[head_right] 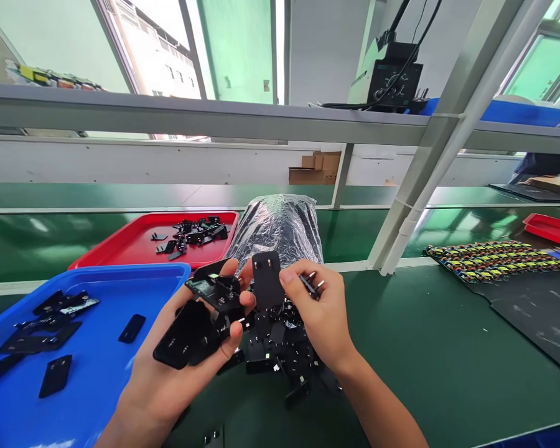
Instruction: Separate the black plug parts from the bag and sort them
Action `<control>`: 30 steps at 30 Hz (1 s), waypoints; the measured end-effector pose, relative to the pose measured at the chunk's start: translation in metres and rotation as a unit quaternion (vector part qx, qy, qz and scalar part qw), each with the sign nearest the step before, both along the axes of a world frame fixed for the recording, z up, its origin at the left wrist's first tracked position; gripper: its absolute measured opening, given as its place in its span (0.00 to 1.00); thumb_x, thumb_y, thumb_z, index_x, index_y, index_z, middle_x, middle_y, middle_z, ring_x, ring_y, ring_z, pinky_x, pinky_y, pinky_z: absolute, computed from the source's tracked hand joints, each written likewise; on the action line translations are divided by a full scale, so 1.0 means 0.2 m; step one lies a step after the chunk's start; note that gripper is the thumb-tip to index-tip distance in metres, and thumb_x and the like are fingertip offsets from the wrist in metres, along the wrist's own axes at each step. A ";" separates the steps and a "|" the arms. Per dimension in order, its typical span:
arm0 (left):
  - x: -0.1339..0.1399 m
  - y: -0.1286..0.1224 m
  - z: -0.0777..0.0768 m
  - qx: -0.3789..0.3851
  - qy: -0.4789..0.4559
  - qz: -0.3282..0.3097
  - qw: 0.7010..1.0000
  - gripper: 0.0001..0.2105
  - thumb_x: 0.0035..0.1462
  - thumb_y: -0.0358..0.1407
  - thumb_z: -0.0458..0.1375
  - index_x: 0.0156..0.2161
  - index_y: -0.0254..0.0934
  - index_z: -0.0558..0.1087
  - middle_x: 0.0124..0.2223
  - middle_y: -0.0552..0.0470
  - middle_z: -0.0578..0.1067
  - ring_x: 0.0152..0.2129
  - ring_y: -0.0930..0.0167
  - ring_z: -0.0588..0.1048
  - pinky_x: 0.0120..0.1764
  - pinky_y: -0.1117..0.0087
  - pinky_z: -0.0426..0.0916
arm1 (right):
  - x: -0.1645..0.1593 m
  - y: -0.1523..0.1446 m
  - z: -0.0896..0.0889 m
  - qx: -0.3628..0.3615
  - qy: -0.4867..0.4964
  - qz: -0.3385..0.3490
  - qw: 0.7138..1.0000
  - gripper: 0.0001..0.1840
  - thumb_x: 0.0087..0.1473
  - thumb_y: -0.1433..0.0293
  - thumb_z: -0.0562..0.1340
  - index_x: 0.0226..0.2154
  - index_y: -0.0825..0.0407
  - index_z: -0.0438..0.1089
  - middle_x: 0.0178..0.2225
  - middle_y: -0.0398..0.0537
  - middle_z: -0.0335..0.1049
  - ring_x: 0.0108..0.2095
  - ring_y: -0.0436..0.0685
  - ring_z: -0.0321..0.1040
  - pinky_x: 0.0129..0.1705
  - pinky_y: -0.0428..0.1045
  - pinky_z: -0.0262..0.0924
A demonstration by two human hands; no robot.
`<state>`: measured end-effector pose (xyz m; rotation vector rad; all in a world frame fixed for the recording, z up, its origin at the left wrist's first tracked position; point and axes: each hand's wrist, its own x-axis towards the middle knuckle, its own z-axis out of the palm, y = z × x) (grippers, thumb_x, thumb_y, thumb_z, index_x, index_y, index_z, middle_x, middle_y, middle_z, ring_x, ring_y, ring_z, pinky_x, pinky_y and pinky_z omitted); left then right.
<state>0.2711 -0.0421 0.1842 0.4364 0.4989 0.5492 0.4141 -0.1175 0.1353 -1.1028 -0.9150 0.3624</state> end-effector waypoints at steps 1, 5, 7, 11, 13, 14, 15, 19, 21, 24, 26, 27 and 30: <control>0.00 0.00 0.00 -0.004 0.002 0.000 1.000 0.17 0.64 0.36 0.45 0.45 0.35 0.75 0.42 0.47 0.79 0.28 0.67 0.79 0.22 0.70 0.75 | 0.00 0.01 0.00 0.002 0.008 0.000 1.000 0.16 0.56 0.60 0.62 0.23 0.52 0.69 0.21 0.39 0.57 0.23 0.48 0.53 0.25 0.45 0.50; 0.01 -0.01 -0.01 -0.008 0.015 -0.001 1.000 0.17 0.64 0.36 0.45 0.43 0.34 0.76 0.37 0.47 0.79 0.25 0.67 0.78 0.21 0.69 0.75 | -0.02 0.02 0.00 0.004 0.020 -0.015 1.000 0.16 0.55 0.58 0.62 0.23 0.52 0.69 0.20 0.40 0.57 0.23 0.48 0.52 0.25 0.46 0.50; 0.01 -0.01 0.00 -0.007 0.015 -0.001 1.000 0.17 0.64 0.36 0.45 0.42 0.34 0.76 0.33 0.48 0.79 0.24 0.67 0.78 0.20 0.68 0.75 | -0.02 0.03 0.00 0.000 0.016 -0.021 1.000 0.16 0.55 0.58 0.62 0.23 0.52 0.69 0.20 0.40 0.57 0.23 0.49 0.52 0.25 0.46 0.50; 0.01 -0.01 0.01 -0.001 0.011 0.000 1.000 0.18 0.64 0.36 0.45 0.39 0.32 0.77 0.29 0.48 0.77 0.22 0.67 0.77 0.19 0.69 0.74 | -0.02 0.02 0.00 0.003 0.004 -0.013 1.000 0.16 0.55 0.59 0.61 0.22 0.51 0.69 0.19 0.40 0.56 0.21 0.48 0.50 0.23 0.45 0.48; 0.01 -0.01 0.01 0.004 0.016 -0.001 1.000 0.18 0.64 0.36 0.46 0.37 0.32 0.78 0.29 0.47 0.77 0.22 0.67 0.77 0.19 0.69 0.73 | -0.02 0.02 0.01 0.013 -0.002 -0.012 1.000 0.16 0.56 0.60 0.61 0.22 0.51 0.69 0.19 0.39 0.55 0.20 0.47 0.49 0.22 0.45 0.48; 0.01 -0.01 0.02 0.006 0.018 -0.002 1.000 0.18 0.64 0.36 0.46 0.37 0.32 0.78 0.29 0.47 0.77 0.22 0.67 0.77 0.18 0.69 0.73 | -0.02 0.02 0.01 0.017 -0.004 -0.013 1.000 0.16 0.56 0.60 0.61 0.22 0.51 0.69 0.19 0.39 0.55 0.20 0.47 0.48 0.22 0.45 0.47; 0.02 -0.01 0.02 0.007 0.022 -0.004 1.000 0.18 0.64 0.36 0.46 0.36 0.32 0.78 0.29 0.46 0.77 0.21 0.67 0.77 0.18 0.69 0.73 | -0.02 0.01 0.01 0.020 -0.005 -0.014 1.000 0.16 0.56 0.60 0.62 0.22 0.51 0.69 0.19 0.39 0.56 0.20 0.47 0.48 0.22 0.45 0.47; 0.02 -0.01 0.02 0.011 0.026 -0.007 1.000 0.19 0.64 0.37 0.45 0.35 0.32 0.78 0.30 0.45 0.77 0.21 0.67 0.77 0.18 0.69 0.73 | -0.02 0.01 0.01 0.024 -0.007 -0.015 1.000 0.15 0.56 0.61 0.62 0.23 0.51 0.70 0.20 0.40 0.57 0.21 0.48 0.50 0.23 0.46 0.48; 0.02 -0.01 0.02 0.010 0.025 -0.008 1.000 0.19 0.64 0.37 0.45 0.35 0.32 0.78 0.30 0.45 0.77 0.21 0.67 0.77 0.18 0.69 0.73 | -0.02 0.02 0.01 0.023 -0.008 -0.014 1.000 0.14 0.56 0.61 0.62 0.23 0.50 0.70 0.20 0.40 0.57 0.21 0.48 0.51 0.23 0.46 0.49; 0.02 -0.01 0.00 0.008 0.017 -0.005 1.000 0.18 0.64 0.36 0.45 0.37 0.32 0.77 0.28 0.46 0.77 0.22 0.67 0.77 0.19 0.69 0.73 | -0.02 0.02 0.01 0.020 -0.011 -0.017 1.000 0.15 0.56 0.61 0.62 0.23 0.51 0.70 0.20 0.40 0.58 0.21 0.48 0.52 0.24 0.46 0.49; 0.02 0.00 -0.01 0.009 0.011 -0.006 1.000 0.17 0.64 0.36 0.45 0.38 0.32 0.77 0.28 0.47 0.76 0.22 0.67 0.77 0.19 0.69 0.73 | -0.02 0.02 0.01 0.019 -0.012 -0.015 1.000 0.15 0.56 0.61 0.62 0.23 0.51 0.70 0.20 0.40 0.57 0.21 0.48 0.52 0.23 0.46 0.49; 0.03 0.00 -0.01 0.009 0.011 -0.008 1.000 0.17 0.63 0.36 0.46 0.38 0.32 0.77 0.28 0.47 0.76 0.22 0.67 0.77 0.19 0.69 0.73 | -0.03 0.02 0.01 0.018 -0.012 -0.014 1.000 0.15 0.56 0.61 0.62 0.23 0.51 0.70 0.20 0.40 0.57 0.21 0.48 0.52 0.23 0.46 0.48; 0.03 0.01 -0.01 0.005 0.011 -0.013 1.000 0.15 0.63 0.36 0.47 0.38 0.33 0.76 0.31 0.47 0.77 0.23 0.68 0.77 0.20 0.70 0.73 | -0.02 0.03 0.01 0.014 0.000 -0.017 1.000 0.15 0.55 0.60 0.62 0.22 0.51 0.68 0.20 0.40 0.56 0.21 0.48 0.51 0.23 0.46 0.47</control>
